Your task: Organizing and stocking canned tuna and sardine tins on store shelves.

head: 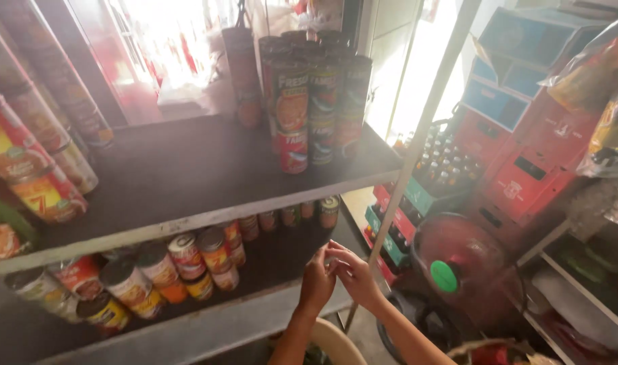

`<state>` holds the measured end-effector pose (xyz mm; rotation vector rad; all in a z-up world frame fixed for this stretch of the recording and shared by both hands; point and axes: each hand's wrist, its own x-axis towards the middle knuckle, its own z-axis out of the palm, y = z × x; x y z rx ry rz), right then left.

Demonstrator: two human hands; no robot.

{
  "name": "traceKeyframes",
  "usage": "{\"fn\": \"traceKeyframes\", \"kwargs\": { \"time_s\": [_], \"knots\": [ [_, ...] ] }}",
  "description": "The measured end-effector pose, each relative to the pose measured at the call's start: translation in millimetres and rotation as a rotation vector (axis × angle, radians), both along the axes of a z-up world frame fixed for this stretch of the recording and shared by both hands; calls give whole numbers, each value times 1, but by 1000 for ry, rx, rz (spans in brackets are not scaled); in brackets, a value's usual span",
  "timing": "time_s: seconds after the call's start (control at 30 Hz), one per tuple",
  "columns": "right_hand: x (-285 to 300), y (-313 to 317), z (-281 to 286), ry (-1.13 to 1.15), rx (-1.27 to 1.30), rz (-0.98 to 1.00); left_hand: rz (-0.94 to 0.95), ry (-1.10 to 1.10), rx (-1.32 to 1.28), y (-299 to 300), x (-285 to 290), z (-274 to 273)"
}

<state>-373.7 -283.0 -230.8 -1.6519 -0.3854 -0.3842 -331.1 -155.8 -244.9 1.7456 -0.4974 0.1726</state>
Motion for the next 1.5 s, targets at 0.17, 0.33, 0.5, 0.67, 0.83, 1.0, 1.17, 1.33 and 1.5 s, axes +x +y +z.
{"fn": "traceKeyframes", "kwargs": {
  "time_s": [0.17,0.33,0.5,0.67,0.83,1.0,1.17,1.33,1.5],
  "knots": [
    [91,-58,-70,-3,21,-32,143,-161,-11,-38,82,-35],
    [155,-58,-90,21,-13,-257,270,-282,-28,-48,150,-96],
    [161,-38,-74,284,-69,-155,140,-369,-86,-55,173,-116],
    [157,-44,-98,-22,-95,-105,212,-312,1,-32,134,-92],
    [148,-53,-94,42,-53,-136,253,-312,-21,-25,133,-95],
    [127,-43,-77,37,-113,-309,-95,-8,-388,-21,115,-65],
    [14,-11,5,-28,-121,-537,-258,79,-420,-2,49,-23],
    [-48,19,96,160,-2,-447,-56,-60,-179,62,-38,101],
    [-41,70,247,-444,-265,-229,319,-622,50,119,-44,226]
  ]
}}
